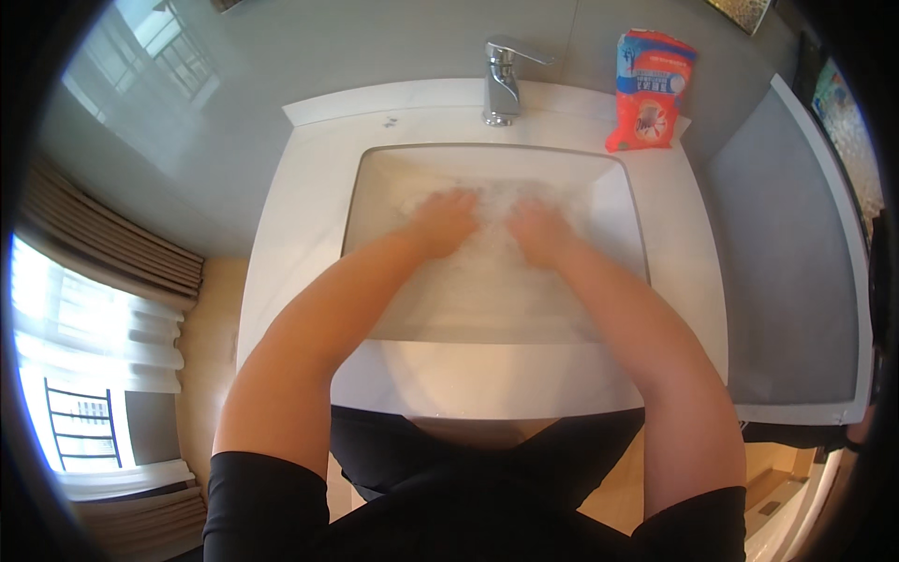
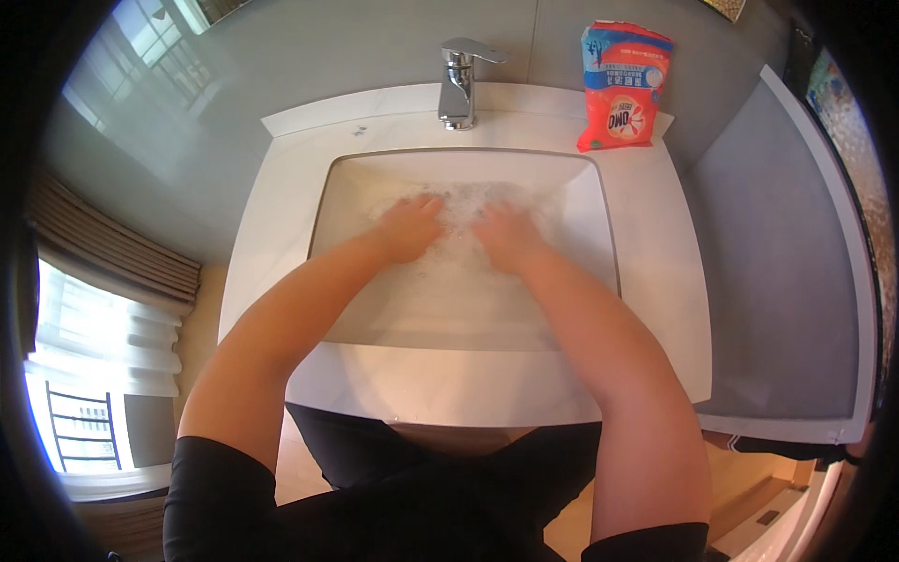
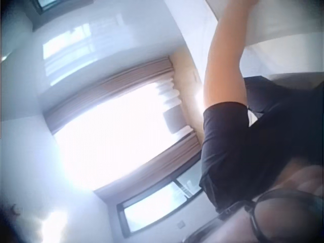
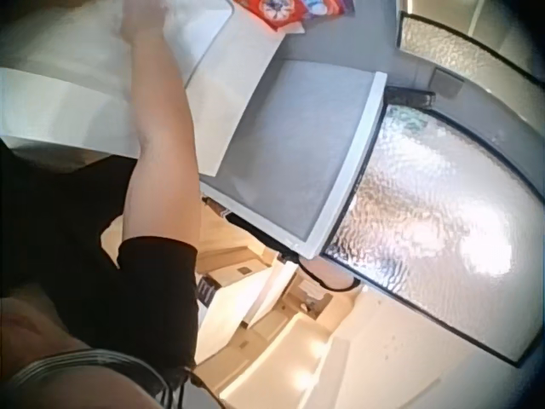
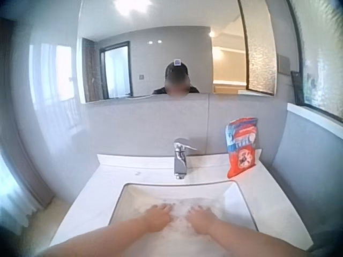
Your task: The person washes a white cloth by hand in a bathroom sink. They repeatedly submerge, agitate, and wring the cloth under running water, then rinse and wring it again multiple times.
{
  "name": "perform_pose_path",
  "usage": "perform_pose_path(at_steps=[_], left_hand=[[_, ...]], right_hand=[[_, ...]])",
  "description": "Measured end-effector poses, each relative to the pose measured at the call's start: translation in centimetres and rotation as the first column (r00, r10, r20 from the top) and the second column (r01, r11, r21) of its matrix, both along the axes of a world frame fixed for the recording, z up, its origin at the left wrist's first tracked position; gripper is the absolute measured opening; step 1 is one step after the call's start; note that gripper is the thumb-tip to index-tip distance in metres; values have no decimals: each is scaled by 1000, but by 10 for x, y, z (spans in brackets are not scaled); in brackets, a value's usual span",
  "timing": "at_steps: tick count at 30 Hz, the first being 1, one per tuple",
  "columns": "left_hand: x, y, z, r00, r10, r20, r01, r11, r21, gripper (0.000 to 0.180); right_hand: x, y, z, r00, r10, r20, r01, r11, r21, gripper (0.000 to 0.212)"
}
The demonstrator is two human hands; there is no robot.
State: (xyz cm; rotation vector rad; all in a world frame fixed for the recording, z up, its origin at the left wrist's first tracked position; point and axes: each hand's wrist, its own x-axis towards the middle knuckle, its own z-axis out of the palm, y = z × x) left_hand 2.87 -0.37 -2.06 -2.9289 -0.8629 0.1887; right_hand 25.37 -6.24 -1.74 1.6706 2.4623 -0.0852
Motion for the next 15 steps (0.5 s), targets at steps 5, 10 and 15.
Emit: perform_pose_path(at_steps=[5, 10, 15], left_hand=[[11, 30, -23, 984, 121, -133, -139, 981, -134, 24], [23, 44, -77, 923, 267, 276, -211, 953, -216, 30], [47, 34, -27, 954, 298, 43, -268, 906, -329, 33]], right_hand=[[2, 13, -17, 998, 21, 52, -26, 995, 96, 28], [22, 49, -92, 884, 223, -410, 9, 871, 492, 22], [10, 52, -80, 978, 11, -207, 54, 951, 305, 26]])
